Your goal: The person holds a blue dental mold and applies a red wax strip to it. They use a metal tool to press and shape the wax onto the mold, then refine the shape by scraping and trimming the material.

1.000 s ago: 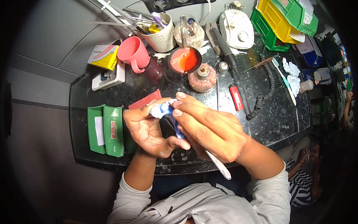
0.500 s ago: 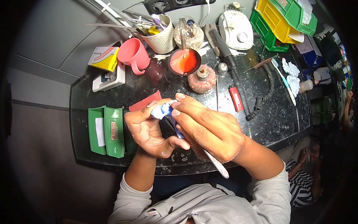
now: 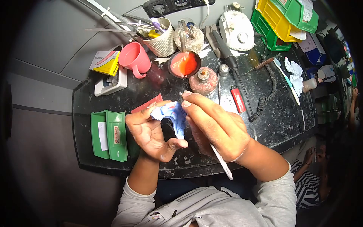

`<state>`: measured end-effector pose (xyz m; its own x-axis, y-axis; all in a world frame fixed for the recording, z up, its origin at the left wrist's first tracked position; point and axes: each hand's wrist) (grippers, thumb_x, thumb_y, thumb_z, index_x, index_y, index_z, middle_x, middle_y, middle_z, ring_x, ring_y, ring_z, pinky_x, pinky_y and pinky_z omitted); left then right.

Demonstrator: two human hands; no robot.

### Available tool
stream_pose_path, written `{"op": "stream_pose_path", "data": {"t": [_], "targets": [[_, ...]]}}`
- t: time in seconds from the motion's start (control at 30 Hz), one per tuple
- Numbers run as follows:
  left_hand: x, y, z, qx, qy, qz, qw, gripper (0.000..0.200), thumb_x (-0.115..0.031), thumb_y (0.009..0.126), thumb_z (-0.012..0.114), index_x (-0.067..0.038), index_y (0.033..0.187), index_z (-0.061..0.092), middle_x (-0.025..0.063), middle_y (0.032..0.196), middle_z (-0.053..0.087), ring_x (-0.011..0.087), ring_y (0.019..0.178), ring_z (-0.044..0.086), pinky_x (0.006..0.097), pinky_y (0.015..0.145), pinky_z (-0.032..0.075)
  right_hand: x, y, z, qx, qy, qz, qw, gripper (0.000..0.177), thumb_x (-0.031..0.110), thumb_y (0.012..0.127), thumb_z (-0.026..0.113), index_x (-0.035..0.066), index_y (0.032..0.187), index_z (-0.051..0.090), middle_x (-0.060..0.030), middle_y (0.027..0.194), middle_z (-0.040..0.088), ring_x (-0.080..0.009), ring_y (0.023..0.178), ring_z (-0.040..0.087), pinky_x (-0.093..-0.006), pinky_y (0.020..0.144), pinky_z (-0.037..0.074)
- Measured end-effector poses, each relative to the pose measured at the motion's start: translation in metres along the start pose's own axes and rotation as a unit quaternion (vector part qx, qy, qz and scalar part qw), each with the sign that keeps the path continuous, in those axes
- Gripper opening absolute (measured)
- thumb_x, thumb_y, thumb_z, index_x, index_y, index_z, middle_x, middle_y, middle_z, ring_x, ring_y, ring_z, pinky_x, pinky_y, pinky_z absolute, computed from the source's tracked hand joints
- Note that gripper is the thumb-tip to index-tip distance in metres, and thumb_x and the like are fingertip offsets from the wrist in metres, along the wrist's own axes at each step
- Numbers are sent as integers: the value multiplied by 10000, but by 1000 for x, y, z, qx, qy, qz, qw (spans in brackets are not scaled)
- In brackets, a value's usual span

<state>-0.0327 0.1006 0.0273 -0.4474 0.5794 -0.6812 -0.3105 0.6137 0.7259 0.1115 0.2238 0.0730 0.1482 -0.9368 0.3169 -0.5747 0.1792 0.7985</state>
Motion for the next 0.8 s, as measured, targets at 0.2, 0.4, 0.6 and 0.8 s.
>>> {"op": "stream_pose_path", "data": {"t": [0.2, 0.4, 0.6, 0.8], "targets": [[-4, -2, -1, -22, -82, -67, 994, 954, -273, 749, 917, 25, 1355, 243, 325, 1291, 498, 340, 1157, 581, 449, 1021, 475, 6, 0, -2, -19, 76, 83, 993, 282, -21, 864, 722, -67, 1135, 658, -261, 1133, 697, -314, 899, 750, -321, 683, 606], [0, -7, -1, -46, -122, -80, 988, 954, -296, 765, 904, 29, 1370, 242, 325, 1286, 502, 359, 1185, 579, 469, 1041, 463, 6, 4, 2, -4, 63, 3, 998, 304, 28, 789, 806, -53, 1065, 710, -224, 1092, 702, -347, 964, 741, -371, 760, 628], [1, -5, 0, -35, -110, -57, 992, 980, -444, 744, 896, 23, 1356, 289, 263, 1373, 476, 299, 1221, 558, 452, 1065, 454, 6, 7, 1, 12, 59, -12, 998, 316, 7, 761, 808, -82, 1044, 698, -219, 1042, 709, -369, 1004, 731, -392, 789, 626], [0, -6, -2, -36, -92, -64, 993, 1016, -476, 719, 905, 23, 1356, 289, 276, 1389, 468, 302, 1234, 553, 449, 1074, 451, 4, 7, 0, 28, 64, -16, 997, 314, 29, 763, 794, -85, 1039, 696, -230, 1060, 708, -376, 1036, 721, -391, 783, 621]]}}
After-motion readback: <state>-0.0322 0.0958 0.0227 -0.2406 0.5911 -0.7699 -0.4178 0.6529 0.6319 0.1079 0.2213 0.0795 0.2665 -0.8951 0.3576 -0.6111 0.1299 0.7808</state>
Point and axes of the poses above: each hand's wrist, its own y-axis towards the middle knuckle, its own z-axis out of the palm, x = y × z
